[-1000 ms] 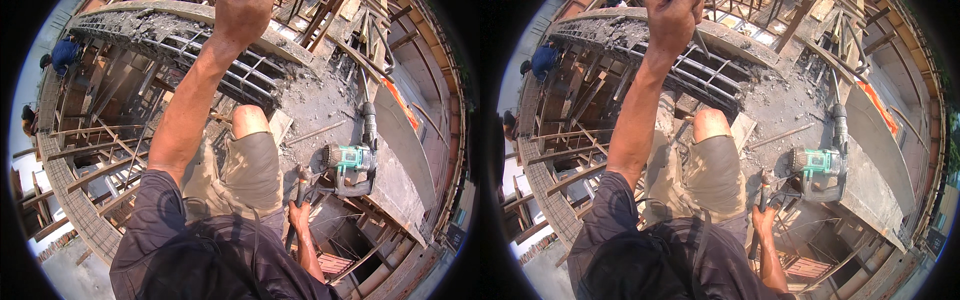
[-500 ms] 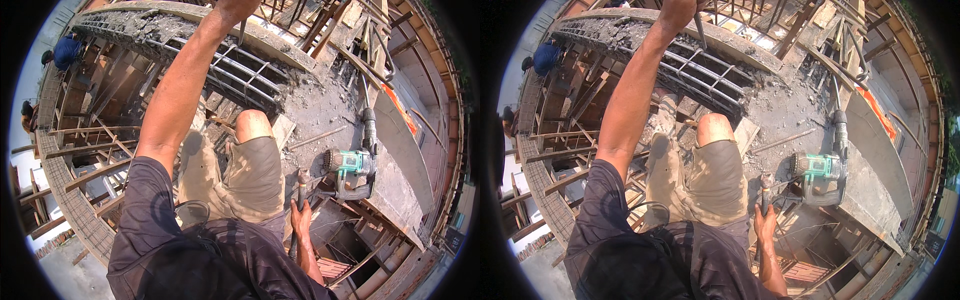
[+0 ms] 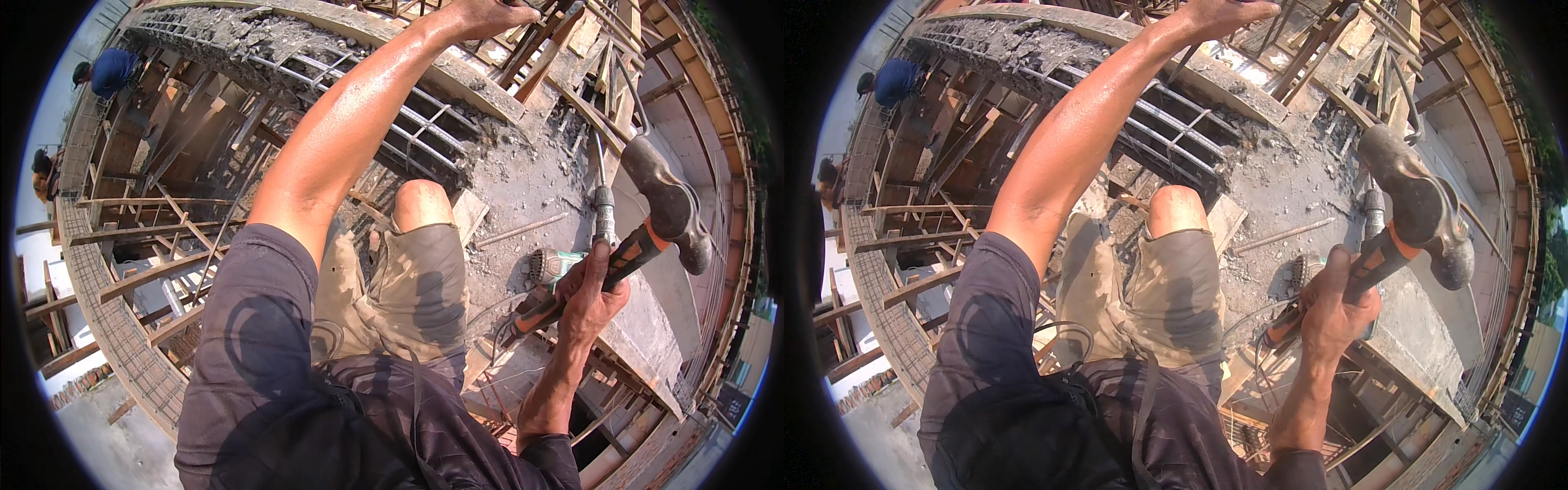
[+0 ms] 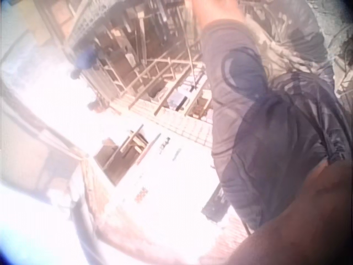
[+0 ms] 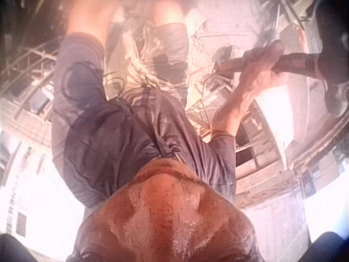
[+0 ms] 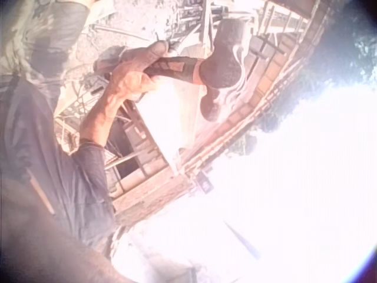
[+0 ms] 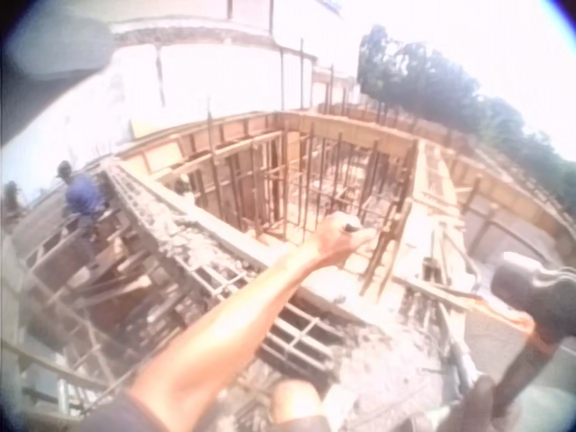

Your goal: The person uses a hammer to chip away at a concrete surface while holding a metal tool against it.

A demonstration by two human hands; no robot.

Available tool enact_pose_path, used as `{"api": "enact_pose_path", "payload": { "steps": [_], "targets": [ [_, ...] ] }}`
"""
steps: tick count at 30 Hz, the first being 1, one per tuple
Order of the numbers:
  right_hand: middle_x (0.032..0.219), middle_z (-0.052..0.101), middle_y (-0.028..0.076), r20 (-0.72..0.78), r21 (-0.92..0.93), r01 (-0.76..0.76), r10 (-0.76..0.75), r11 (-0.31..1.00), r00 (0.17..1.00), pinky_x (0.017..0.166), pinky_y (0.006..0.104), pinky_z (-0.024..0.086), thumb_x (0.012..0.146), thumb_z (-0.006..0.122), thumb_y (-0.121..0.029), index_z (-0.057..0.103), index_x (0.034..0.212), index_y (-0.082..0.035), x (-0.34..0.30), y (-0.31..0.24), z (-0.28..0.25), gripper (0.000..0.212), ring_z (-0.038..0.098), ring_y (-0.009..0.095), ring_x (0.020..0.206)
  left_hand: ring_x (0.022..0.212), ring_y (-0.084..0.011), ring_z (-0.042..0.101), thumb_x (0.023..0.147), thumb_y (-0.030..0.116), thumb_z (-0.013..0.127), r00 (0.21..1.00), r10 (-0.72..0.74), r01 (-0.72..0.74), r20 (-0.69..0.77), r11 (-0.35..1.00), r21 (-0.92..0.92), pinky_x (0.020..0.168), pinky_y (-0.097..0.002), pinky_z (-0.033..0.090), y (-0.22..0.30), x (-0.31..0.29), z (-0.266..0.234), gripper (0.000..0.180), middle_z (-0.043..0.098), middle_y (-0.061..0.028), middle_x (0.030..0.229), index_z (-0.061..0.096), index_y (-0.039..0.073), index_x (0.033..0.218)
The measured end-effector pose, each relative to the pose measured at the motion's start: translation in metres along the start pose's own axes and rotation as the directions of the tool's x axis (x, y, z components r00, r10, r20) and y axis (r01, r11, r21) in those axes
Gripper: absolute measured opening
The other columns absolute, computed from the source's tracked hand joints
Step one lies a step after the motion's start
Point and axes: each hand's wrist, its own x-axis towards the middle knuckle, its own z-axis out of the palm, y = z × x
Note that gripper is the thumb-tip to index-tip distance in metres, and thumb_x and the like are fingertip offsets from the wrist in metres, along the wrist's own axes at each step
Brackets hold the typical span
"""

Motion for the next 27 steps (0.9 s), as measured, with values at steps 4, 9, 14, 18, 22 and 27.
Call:
{"api": "enact_pose_path", "payload": {
  "steps": [4,9,14,18,22,27],
  "targets": [
    [0.049,0.036,-0.005,-0.016,0.257,0.316,-0.323,0.913,0.946,0.036,0.0232,0.029,0.095,0.067,-0.036,0.047,0.065,-0.012,0.068,-0.072,0.064,0.043,0.035,0.006,0.039,0.05,-0.0211,0.055,0.089,0.036,0.065,0.997,0.065,-0.063,-0.035,0.996,0.065,0.054,-0.0381,0.045,-0.004,0.01,-0.001,0.04,0.057,-0.0113,0.054,0.065,0.004,0.066],
    [0.049,0.039,-0.005,0.359,-0.169,-0.015,0.076,0.986,0.93,0.036,0.0232,0.031,0.09,0.072,-0.034,0.051,0.069,-0.011,0.104,-0.048,0.11,0.038,0.039,0.006,0.039,0.088,-0.0256,0.067,0.09,0.046,0.067,0.985,-0.163,0.164,0.059,0.986,-0.015,0.072,-0.0392,0.053,0.015,0.005,0.008,0.048,0.07,-0.0153,0.094,0.069,0.002,0.11],
    [0.055,0.05,-0.001,0.343,-0.179,0.046,0.018,0.983,0.939,0.039,0.0245,0.034,0.091,0.067,-0.036,0.058,0.072,-0.005,0.077,-0.088,0.093,0.037,0.045,0.007,0.042,0.069,-0.0185,0.061,0.087,0.028,0.071,0.991,-0.133,0.133,-0.009,0.991,-0.02,0.064,-0.0364,0.048,-0.009,0.013,-0.003,0.025,0.066,-0.0096,0.072,0.073,0.002,0.089],
    [0.058,0.049,-0.003,0.391,0.33,0.23,-0.355,0.915,0.849,0.051,0.0261,0.043,0.096,0.062,-0.025,0.057,0.076,-0.006,0.107,-0.122,0.075,0.028,0.049,0.007,0.051,0.067,-0.018,0.059,0.089,0.03,0.069,0.989,-0.141,0.143,0.044,0.988,-0.058,0.061,-0.0352,0.047,-0.014,0.01,-0.015,0.028,0.063,-0.0072,0.07,0.07,0.002,0.084],
    [0.052,0.037,-0.007,0.221,0.124,0.407,-0.425,0.905,0.878,0.045,0.0261,0.032,0.098,0.056,-0.029,0.049,0.066,-0.01,0.118,-0.082,0.12,0.038,0.034,0.006,0.043,0.066,-0.0163,0.057,0.087,0.027,0.071,0.988,-0.152,0.154,0.035,0.985,-0.076,0.059,-0.0343,0.046,-0.015,0.015,-0.01,0.025,0.061,-0.0057,0.069,0.068,0.003,0.082],
    [0.052,0.046,-0.003,0.445,-0.311,0.054,0.095,0.949,0.89,0.037,0.0218,0.033,0.086,0.072,-0.03,0.052,0.071,-0.006,0.093,-0.055,0.114,0.035,0.042,0.005,0.04,0.065,-0.0142,0.055,0.084,0.023,0.075,0.994,-0.11,0.109,-0.005,0.992,-0.062,0.057,-0.0329,0.045,-0.03,0.013,-0.01,0.021,0.059,-0.0039,0.069,0.067,0.004,0.081]
  ]
}}
